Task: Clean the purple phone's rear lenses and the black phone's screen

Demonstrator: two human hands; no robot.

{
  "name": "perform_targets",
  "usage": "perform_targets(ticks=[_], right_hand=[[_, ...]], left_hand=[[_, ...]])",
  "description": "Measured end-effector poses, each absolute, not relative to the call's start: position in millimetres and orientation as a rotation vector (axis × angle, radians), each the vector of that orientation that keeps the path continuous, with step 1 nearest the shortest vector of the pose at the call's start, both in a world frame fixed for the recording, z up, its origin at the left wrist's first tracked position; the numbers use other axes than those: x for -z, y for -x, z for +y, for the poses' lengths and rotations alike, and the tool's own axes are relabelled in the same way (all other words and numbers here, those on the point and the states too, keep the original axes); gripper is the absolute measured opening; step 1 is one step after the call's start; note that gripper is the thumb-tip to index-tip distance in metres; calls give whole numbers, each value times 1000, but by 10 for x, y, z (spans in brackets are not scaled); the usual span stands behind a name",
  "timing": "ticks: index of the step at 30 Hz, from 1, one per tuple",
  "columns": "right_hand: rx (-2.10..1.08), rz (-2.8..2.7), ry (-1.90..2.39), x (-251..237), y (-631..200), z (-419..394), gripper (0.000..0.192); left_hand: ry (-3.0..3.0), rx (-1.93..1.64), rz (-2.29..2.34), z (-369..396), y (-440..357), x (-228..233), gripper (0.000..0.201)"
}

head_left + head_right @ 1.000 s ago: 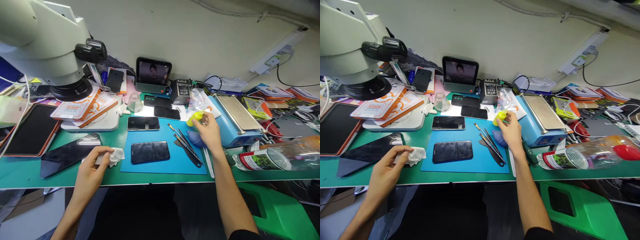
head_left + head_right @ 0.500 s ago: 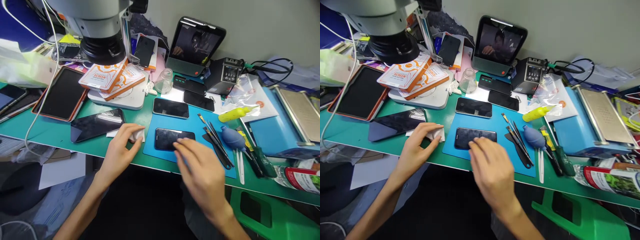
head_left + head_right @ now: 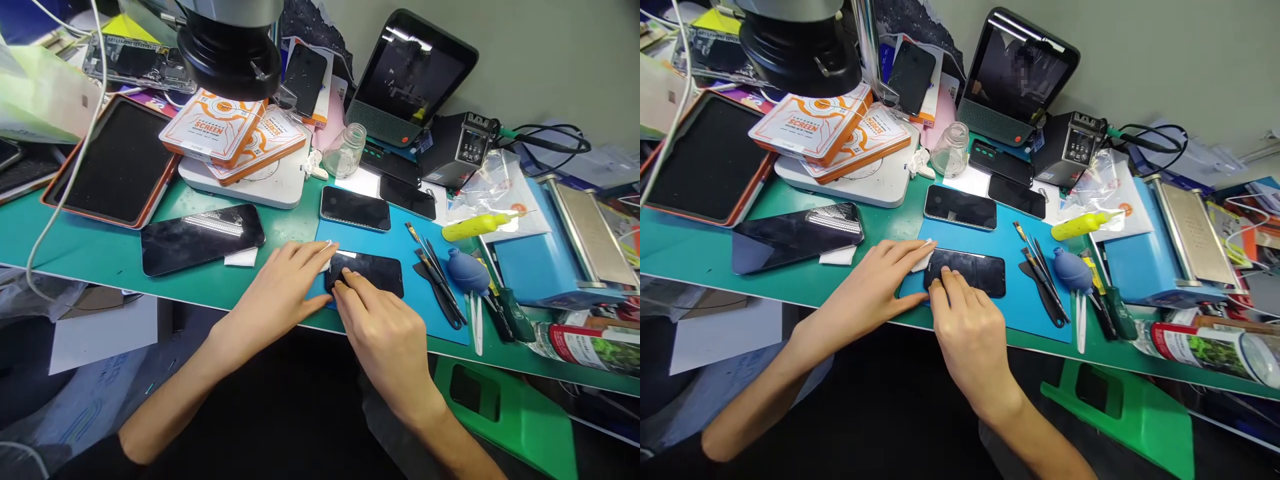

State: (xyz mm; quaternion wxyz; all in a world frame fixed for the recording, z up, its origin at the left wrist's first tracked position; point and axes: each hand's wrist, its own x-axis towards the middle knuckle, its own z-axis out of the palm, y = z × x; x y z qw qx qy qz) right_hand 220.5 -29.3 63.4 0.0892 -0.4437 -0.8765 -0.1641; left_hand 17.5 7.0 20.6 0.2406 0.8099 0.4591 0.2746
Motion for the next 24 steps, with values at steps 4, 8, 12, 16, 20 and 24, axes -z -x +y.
perform_targets(ticks=[4, 8, 12, 16, 20, 24], right_hand=[[542, -2647, 1321, -653, -2161, -294, 17], [559, -2688, 1320, -690, -2139, -284, 17], [570, -2716, 1310, -722, -2124, -273, 16], [588, -2735, 1311, -725, -2094, -282, 16], [620, -2770, 1301, -728, -2078, -279, 13], [617, -2802, 1255, -760, -2105, -241, 14]], left_hand=[[-2245, -746, 1128, 244, -137, -165, 61], [-2238, -771, 1109, 271, -110, -126, 60], [-2225, -774, 1113, 241, -105, -124, 59], [-2214, -769, 1111, 250, -98, -108, 59], [-2219, -772, 1105, 267, -94, -96, 58], [-2233, -785, 1096, 260, -86, -126, 55]])
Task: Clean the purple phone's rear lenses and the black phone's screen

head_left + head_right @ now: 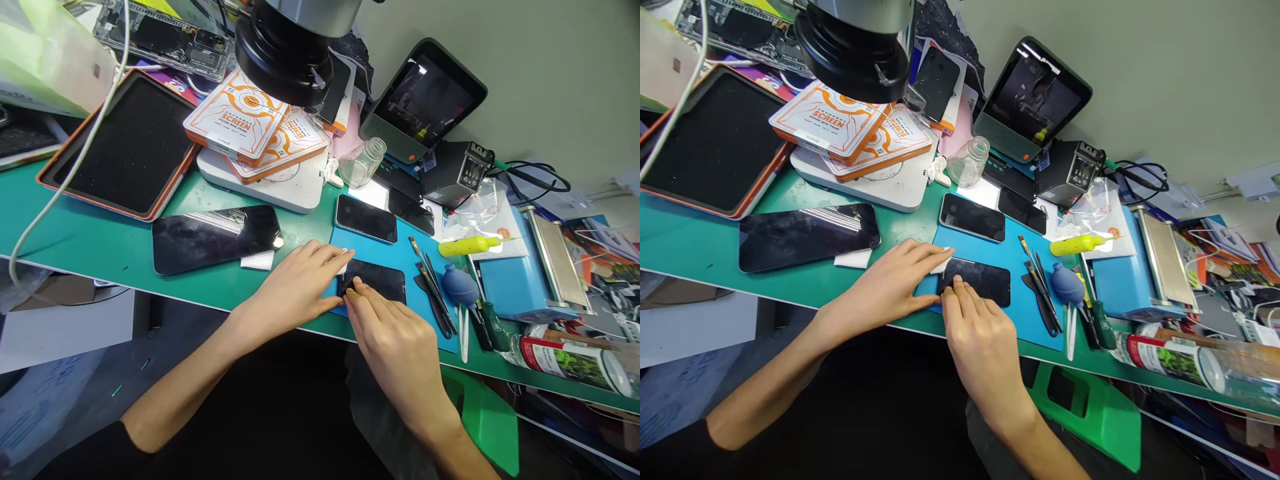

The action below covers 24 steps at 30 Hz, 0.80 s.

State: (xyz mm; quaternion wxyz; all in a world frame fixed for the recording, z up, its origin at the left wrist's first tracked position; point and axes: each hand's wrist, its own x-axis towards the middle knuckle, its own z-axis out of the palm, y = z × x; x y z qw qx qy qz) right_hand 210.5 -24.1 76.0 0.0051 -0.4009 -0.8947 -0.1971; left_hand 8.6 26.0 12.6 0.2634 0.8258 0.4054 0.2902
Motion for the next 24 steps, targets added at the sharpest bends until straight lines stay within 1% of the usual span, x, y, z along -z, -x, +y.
perform_targets(ticks=[13, 24], right_hand=[[662, -2813, 1273, -741, -2086, -282, 17], [677, -2798, 1277, -721, -2091, -274, 17]], left_hand=[[-2191, -839, 1112, 243, -85, -86, 52], [-2177, -844, 1118, 238, -94, -67, 53]])
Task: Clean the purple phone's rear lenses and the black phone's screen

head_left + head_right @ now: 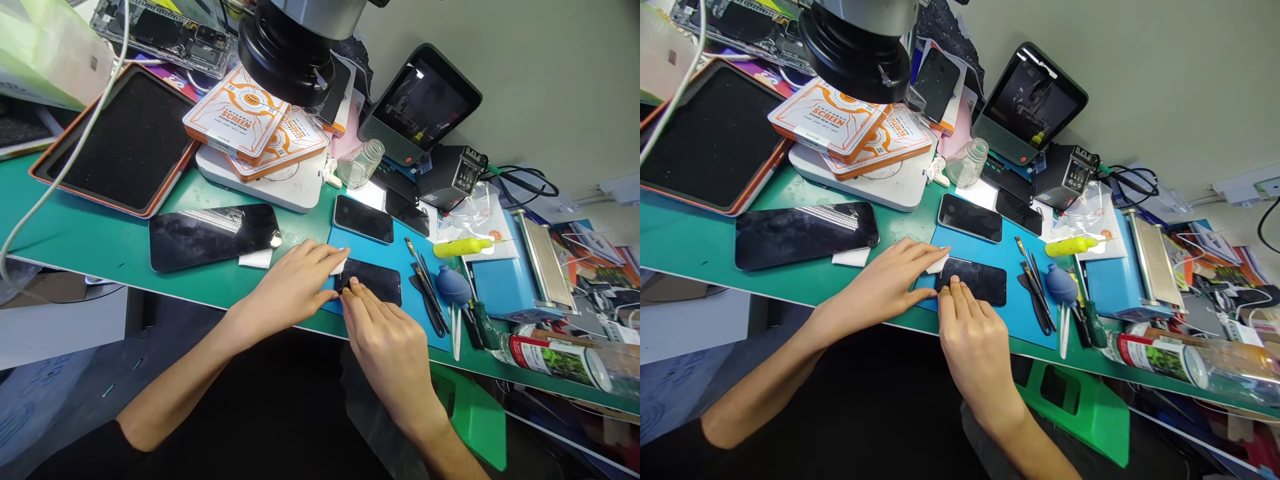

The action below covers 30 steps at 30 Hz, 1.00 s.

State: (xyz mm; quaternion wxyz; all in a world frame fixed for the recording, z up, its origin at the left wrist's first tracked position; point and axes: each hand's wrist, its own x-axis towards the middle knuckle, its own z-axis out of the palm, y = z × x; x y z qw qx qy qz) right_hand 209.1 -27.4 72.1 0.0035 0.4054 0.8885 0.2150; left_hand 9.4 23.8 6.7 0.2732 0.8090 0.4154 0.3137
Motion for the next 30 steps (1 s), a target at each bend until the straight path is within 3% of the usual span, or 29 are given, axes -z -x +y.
perform_targets(ticks=[24, 30], right_hand=[[-931, 2675, -1255, -560, -1996, -371, 18], [-916, 2646, -1239, -604, -1996, -345, 29]], left_hand=[[-2200, -818, 1142, 248, -94, -110, 52], [-2193, -800, 1140, 253, -94, -130, 50]])
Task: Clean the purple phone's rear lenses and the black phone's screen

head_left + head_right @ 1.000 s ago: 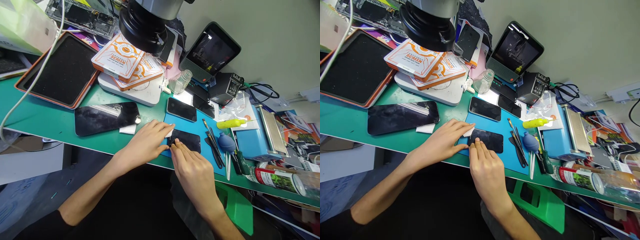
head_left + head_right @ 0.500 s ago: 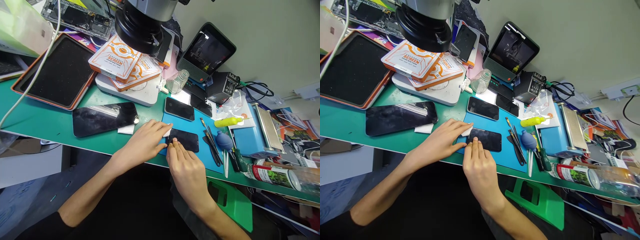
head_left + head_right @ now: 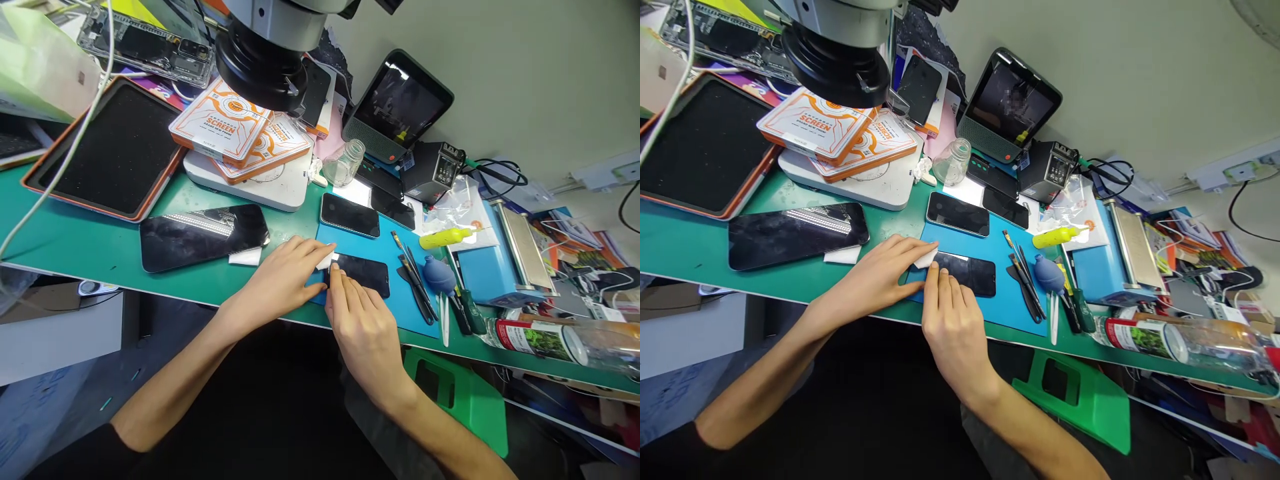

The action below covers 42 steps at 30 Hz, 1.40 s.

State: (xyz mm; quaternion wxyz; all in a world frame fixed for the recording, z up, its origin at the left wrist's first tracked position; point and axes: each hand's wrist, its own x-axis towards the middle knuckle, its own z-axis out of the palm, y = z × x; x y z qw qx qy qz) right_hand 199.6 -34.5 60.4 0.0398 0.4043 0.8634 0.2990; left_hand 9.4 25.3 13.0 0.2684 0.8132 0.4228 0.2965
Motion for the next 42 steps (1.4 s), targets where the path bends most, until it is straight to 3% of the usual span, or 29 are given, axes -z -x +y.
perform_targets(ticks=[26, 42], right_hand=[[-833, 2686, -1322, -677, -2032, -316, 28], [-860, 2687, -1154, -676, -2035, -265, 21]], left_hand=[[-2159, -829, 1114, 259, -88, -81, 52], [-2162, -845, 1139, 275, -72, -67, 44]])
